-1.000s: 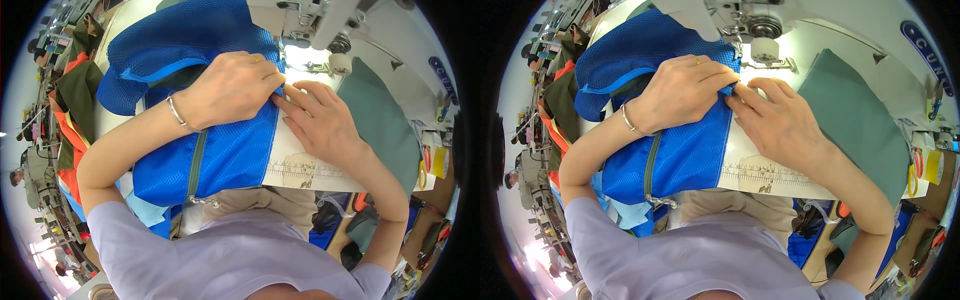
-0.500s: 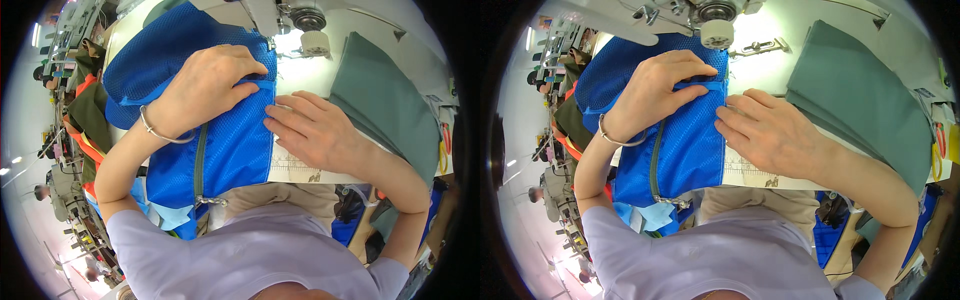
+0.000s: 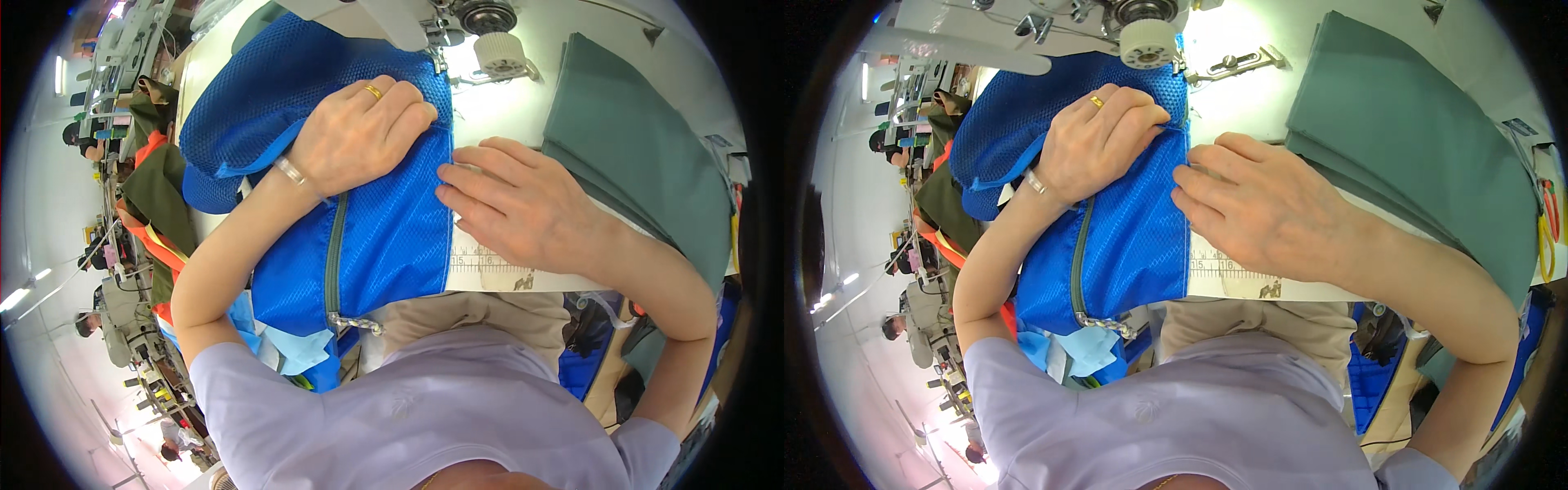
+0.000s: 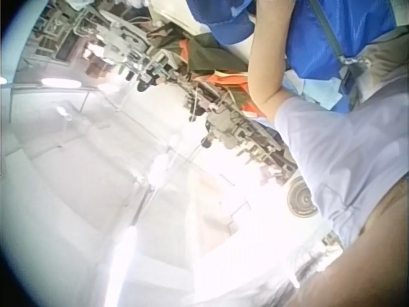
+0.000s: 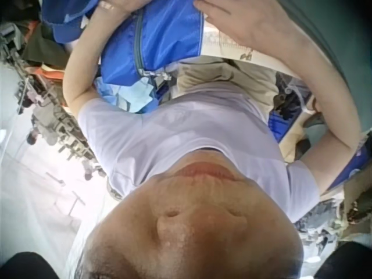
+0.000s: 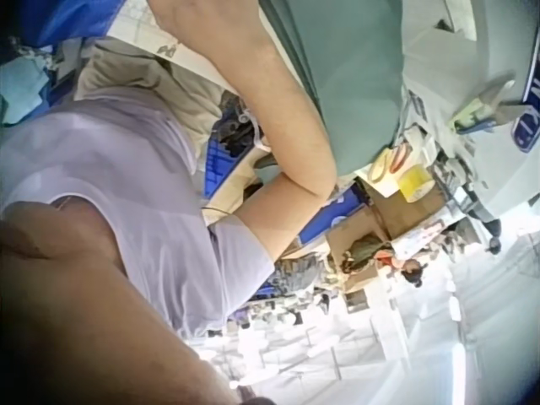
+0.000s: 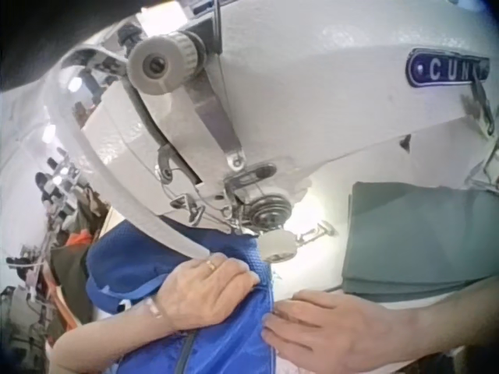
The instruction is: The person sews a blue and green fabric bag using an industrial sewing machine. They align the fabric edges, guide the material under the needle, and periodically flip the bag to stitch different sections. The person also uses scissors to trim threads during the process.
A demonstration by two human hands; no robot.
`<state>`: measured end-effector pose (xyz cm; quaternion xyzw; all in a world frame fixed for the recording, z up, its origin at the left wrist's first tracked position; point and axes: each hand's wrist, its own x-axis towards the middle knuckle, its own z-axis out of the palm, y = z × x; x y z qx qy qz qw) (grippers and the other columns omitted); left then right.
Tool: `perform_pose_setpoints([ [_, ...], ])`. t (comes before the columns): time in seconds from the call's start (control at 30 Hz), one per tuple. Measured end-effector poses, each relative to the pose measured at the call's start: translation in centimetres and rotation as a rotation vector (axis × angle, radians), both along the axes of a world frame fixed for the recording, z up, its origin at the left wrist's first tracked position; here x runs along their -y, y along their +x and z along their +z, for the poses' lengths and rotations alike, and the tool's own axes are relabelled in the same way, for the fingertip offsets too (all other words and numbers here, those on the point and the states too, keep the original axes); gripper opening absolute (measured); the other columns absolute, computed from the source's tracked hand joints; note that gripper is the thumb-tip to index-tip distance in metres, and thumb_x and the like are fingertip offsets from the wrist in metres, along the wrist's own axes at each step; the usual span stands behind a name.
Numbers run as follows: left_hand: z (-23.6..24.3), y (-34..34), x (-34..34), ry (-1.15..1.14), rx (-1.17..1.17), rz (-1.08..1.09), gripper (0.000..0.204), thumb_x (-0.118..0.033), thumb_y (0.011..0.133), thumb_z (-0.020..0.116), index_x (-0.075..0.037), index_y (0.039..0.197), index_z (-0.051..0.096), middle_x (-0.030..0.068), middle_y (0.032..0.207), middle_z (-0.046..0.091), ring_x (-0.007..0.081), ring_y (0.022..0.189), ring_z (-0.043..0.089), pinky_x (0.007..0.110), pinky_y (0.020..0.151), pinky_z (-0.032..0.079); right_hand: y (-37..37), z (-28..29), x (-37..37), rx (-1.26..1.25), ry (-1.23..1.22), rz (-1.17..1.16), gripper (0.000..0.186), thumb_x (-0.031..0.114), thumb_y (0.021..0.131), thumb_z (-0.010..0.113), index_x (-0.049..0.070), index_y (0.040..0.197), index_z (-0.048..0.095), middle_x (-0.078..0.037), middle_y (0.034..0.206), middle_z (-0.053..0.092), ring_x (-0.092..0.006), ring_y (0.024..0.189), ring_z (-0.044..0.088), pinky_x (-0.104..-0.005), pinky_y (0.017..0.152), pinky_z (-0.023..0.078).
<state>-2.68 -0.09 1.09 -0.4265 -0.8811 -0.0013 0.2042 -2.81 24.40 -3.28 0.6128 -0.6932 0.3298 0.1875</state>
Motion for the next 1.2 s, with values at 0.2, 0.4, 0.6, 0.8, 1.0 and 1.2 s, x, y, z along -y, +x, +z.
perform_pose_setpoints([
  [0.2,1.1,0.4,0.3,-0.054,0.046,-0.086,0.032,-0.009,0.074,0.073,-0.002,0.106,0.070,0.0079,0.096,0.067,0.0210,0.077,0.068,0.032,0.066,0.058,0.1,-0.1,-0.1,0.023,-0.011,-0.010,0.025,0.009,0.075,0.071,-0.004,0.097,0.071,-0.010,0.103,0.068,-0.0231,0.100,0.062,-0.0336,0.085,0.052],
  [0.4,0.8,0.6,0.1,-0.067,-0.063,-0.085,0.037,-0.010,0.071,0.070,0.001,0.107,0.073,0.0086,0.096,0.069,0.0216,0.074,0.067,0.031,0.065,0.057,0.1,-0.4,0.0,-0.001,-0.019,-0.034,0.021,0.009,0.076,0.072,-0.003,0.093,0.071,-0.009,0.100,0.067,-0.0218,0.097,0.062,-0.0329,0.083,0.052],
  [0.6,0.3,0.8,-0.2,-0.100,-0.190,-0.077,0.035,-0.010,0.070,0.071,0.000,0.103,0.074,0.0086,0.096,0.070,0.0234,0.076,0.067,0.031,0.066,0.057,0.0,-0.3,0.1,-0.007,-0.034,-0.026,0.020,0.008,0.075,0.072,-0.003,0.092,0.071,-0.008,0.099,0.066,-0.0212,0.097,0.061,-0.0323,0.084,0.052],
  [0.8,0.5,1.7,0.3,0.012,-0.013,-0.039,0.037,-0.006,0.070,0.069,-0.003,0.106,0.076,0.0072,0.099,0.070,0.0239,0.087,0.068,0.033,0.072,0.059,0.2,-0.3,-0.1,0.013,-0.007,-0.032,0.022,0.008,0.076,0.071,-0.003,0.095,0.072,-0.009,0.101,0.067,-0.0213,0.099,0.061,-0.0325,0.086,0.052],
  [1.0,-0.1,1.8,0.6,0.163,0.106,0.018,0.036,0.001,0.071,0.071,-0.005,0.107,0.076,0.0068,0.096,0.070,0.0240,0.084,0.068,0.034,0.070,0.058,0.0,0.0,-0.1,0.027,0.021,-0.017,0.025,0.009,0.075,0.072,-0.004,0.097,0.071,-0.010,0.104,0.068,-0.0231,0.100,0.062,-0.0336,0.087,0.053],
  [1.2,-0.7,1.5,0.7,0.239,0.104,0.013,0.035,0.003,0.072,0.073,-0.004,0.106,0.076,0.0070,0.091,0.070,0.0232,0.076,0.066,0.033,0.064,0.057,-0.1,0.6,-0.3,0.055,0.060,0.006,0.032,0.008,0.070,0.074,-0.005,0.099,0.071,-0.014,0.109,0.068,-0.0268,0.105,0.063,-0.0369,0.089,0.055],
])
